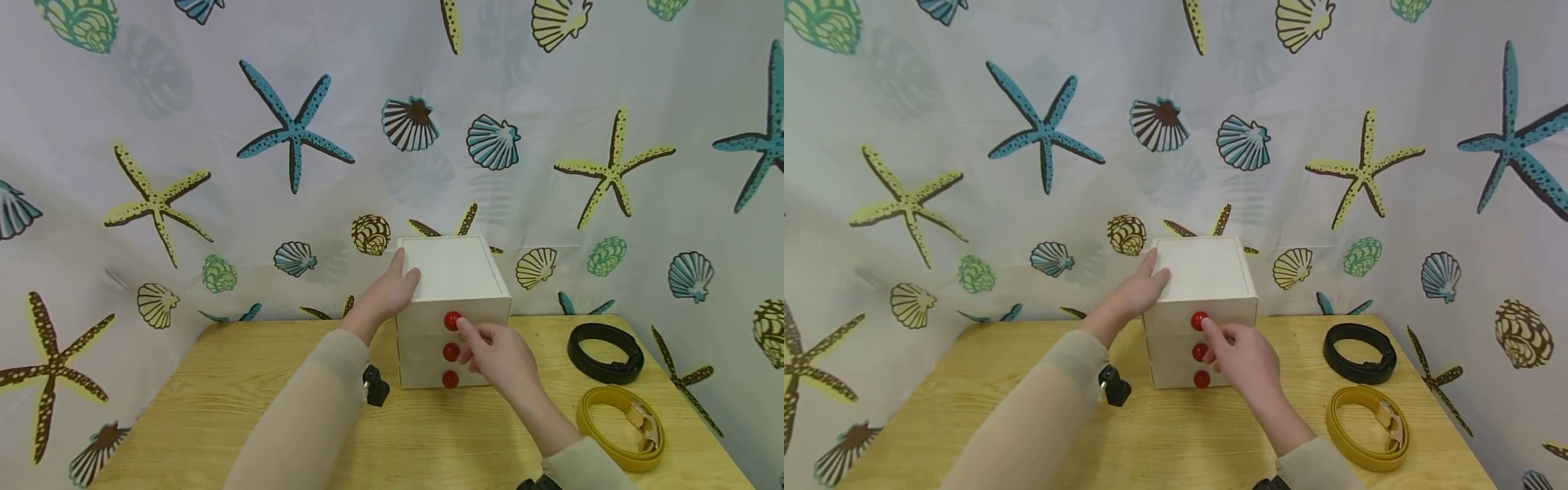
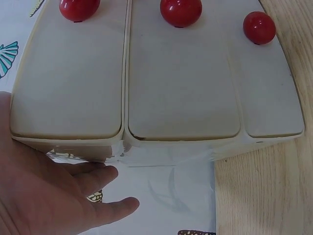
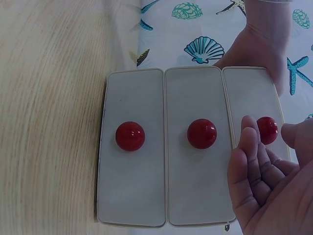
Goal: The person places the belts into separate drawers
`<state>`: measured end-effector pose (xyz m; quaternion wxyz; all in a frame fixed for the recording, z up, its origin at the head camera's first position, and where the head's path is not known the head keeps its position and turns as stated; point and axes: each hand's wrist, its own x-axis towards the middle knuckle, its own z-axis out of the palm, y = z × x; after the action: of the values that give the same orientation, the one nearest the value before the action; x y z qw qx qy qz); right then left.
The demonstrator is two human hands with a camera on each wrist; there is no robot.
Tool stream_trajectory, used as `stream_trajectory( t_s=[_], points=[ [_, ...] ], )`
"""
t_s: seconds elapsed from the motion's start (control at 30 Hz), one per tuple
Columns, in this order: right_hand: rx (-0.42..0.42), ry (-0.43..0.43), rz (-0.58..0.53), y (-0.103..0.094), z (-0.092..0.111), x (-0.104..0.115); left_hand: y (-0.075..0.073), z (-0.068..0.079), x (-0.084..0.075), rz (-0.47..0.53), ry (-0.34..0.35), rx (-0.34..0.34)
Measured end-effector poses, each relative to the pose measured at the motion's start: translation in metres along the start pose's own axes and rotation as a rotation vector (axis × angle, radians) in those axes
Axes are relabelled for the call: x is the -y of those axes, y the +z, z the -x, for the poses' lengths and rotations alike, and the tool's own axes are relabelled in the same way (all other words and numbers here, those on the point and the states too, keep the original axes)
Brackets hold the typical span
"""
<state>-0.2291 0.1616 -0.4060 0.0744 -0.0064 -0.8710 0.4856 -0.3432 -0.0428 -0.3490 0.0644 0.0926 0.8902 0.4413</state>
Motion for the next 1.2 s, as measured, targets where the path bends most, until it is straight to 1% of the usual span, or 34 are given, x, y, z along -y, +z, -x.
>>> stream_trajectory(
  t_s=[0.13,0.33,0.63,0.9,1.2],
  points=[
    [0.009,0.01,-0.014,-0.001,0.003,-0.004,0.0,0.001,-0.001,-0.005,-0.003,-0.005],
    [0.016,0.063,-0.05,0.0,0.005,-0.01,0.001,0.001,0.0,-0.017,0.003,-0.009],
    [0.039,0.123,-0.13,0.004,0.009,-0.019,0.001,0.001,0.0,-0.006,0.002,-0.012],
    [0.049,0.149,-0.148,0.009,0.011,-0.022,0.0,0.001,0.001,-0.007,0.001,-0.011],
    [0.101,0.221,-0.224,0.017,0.012,-0.029,0.0,-0.001,0.001,-0.017,-0.002,-0.013]
  ],
)
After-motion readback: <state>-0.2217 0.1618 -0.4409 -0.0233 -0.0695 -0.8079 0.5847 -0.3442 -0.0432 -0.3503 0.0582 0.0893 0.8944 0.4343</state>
